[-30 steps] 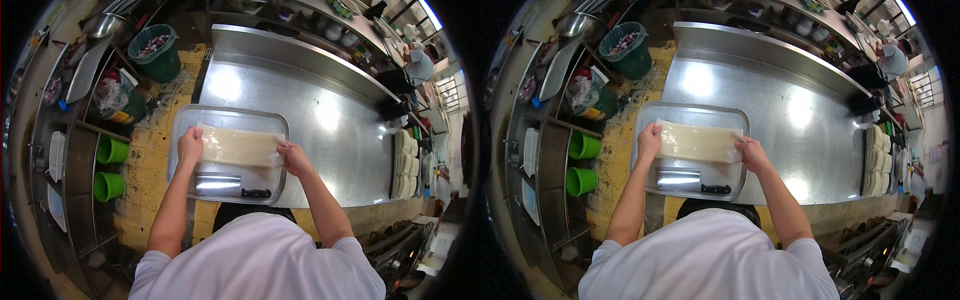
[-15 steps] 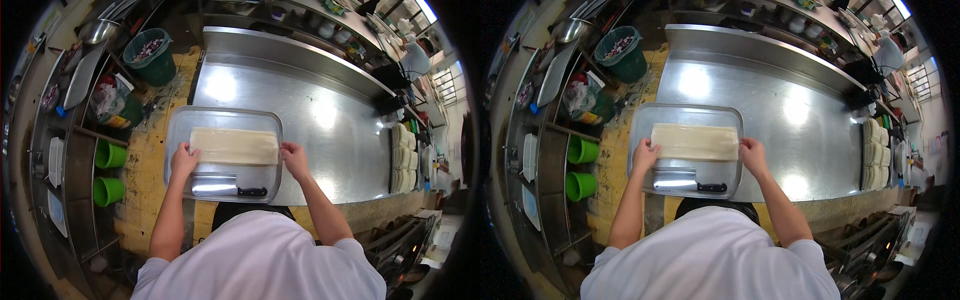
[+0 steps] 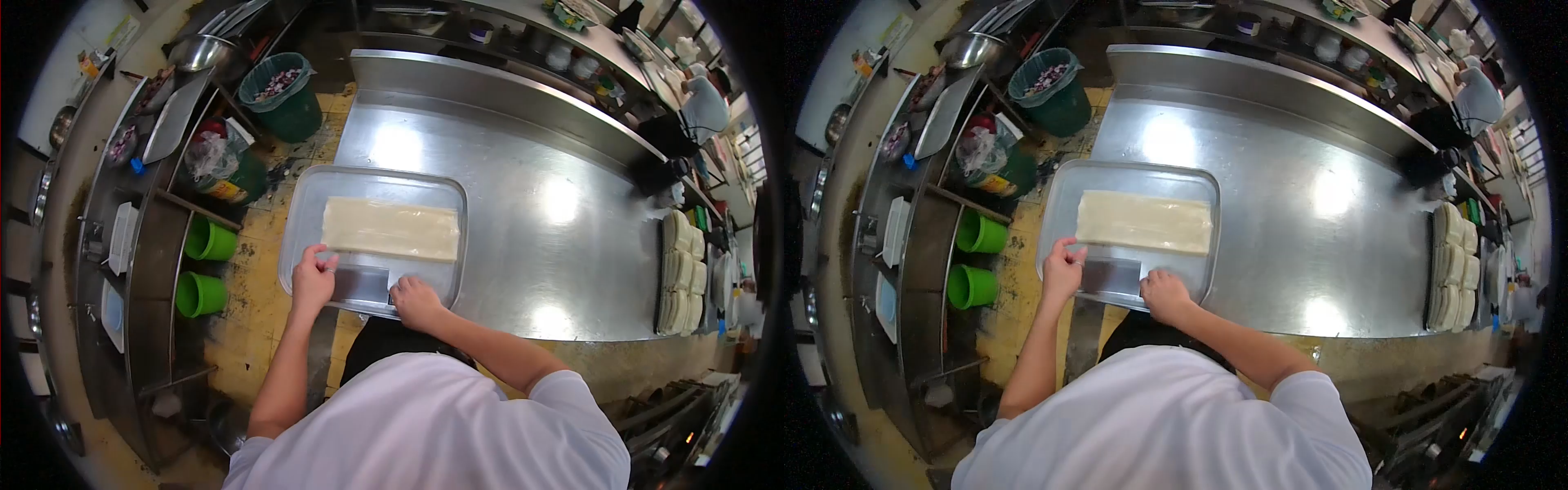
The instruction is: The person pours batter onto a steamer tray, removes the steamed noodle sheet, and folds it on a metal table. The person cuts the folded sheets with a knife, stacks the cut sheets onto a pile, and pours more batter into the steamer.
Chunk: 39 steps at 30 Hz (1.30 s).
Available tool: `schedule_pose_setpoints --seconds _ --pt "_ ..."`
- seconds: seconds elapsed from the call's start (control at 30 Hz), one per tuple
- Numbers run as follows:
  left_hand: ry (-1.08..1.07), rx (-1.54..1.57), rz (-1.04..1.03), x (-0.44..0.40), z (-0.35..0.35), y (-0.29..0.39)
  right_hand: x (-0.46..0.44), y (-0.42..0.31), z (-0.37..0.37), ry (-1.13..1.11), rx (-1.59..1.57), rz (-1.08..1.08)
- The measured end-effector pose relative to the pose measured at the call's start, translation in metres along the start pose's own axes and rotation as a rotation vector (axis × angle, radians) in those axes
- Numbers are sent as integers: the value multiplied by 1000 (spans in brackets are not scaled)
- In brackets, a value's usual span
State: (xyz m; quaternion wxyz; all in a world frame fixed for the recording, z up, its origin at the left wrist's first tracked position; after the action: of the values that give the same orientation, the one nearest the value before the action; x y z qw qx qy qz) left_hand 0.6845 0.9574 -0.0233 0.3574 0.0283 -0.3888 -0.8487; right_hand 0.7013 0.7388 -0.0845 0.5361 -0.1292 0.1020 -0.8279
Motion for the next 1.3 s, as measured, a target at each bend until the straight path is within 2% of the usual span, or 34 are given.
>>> schedule_pose_setpoints --seconds 0.13,0.33,0.43,0.53,0.63,0.73,0.83,1.3 --pt "-16 53 -9 37 3 20 -12 -5 -13 -116 13 11" --pt "-24 266 -161 49 13 32 0 -4 23 -213 -393 -223" --pt "-114 297 -318 56 18 49 13 -2 37 28 -612 -364" --pt "-237 335 -466 62 10 62 25 7 36 244 -893 -657" --pt "-416 325 -474 58 -6 61 22 19 19 510 -892 -705" --pt "-482 311 -488 48 -14 54 11 23 2 636 -1157 -811" --pt "-527 299 -495 36 -20 45 1 12 -5 626 -1481 -979" --pt "-518 264 -484 -6 -9 25 -17 11 -12 667 -1503 -1097"
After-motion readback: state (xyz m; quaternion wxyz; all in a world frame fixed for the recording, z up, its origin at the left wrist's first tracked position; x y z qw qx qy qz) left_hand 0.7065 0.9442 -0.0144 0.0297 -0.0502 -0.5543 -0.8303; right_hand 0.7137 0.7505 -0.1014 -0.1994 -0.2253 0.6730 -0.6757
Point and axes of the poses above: each hand's wrist, its own x-axis away from the middle knuckle, its own z-axis out of the back of the hand, y = z × x, the point moved 10 cm from there along -x, towards the middle knuckle, and after that the axes turned 9 degrees about z, right-handed, at the moved point
